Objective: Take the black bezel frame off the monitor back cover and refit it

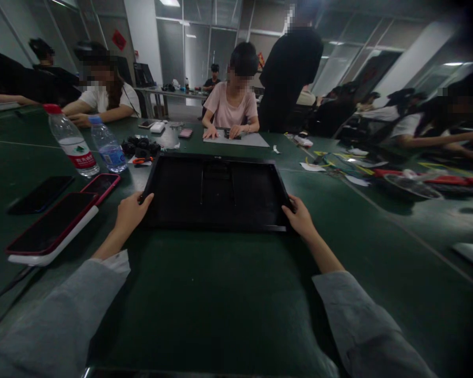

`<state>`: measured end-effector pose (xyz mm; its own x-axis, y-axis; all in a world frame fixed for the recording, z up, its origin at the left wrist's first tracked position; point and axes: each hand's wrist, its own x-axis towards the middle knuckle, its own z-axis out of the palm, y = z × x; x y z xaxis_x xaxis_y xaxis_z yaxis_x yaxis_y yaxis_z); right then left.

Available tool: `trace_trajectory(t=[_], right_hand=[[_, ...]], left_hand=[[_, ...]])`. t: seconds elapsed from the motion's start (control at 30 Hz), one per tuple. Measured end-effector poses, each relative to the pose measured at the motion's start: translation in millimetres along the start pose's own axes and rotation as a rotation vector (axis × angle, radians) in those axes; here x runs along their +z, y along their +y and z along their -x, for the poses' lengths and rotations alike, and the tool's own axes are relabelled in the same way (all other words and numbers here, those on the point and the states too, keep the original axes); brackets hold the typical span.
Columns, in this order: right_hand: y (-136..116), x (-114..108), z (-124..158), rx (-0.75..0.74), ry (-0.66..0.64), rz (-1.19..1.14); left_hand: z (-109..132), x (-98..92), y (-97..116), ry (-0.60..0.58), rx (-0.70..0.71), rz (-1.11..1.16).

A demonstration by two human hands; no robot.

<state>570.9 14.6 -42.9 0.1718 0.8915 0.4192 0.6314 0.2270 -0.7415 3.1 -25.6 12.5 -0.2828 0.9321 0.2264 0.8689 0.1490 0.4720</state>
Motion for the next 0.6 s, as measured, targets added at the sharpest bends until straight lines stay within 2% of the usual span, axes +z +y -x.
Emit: trace_trajectory(t=[0.27, 0.43, 0.6], right_hand=[[4.0, 1.8, 0.5, 0.046, -0.047, -0.111], [-1.5, -1.9, 1.0, 0.115, -0.061, -0.176], [-12.1, -11.0, 8.7, 0.259, -0.106, -0.295]], left_hand=[[-5.3, 5.2, -7.1, 0.013, -0.032, 0.131], [-10.9, 7.0, -12.4, -0.025, -0.069, 0.148], [-12.7, 3.8, -14.5, -0.084, -0.087, 0.127]])
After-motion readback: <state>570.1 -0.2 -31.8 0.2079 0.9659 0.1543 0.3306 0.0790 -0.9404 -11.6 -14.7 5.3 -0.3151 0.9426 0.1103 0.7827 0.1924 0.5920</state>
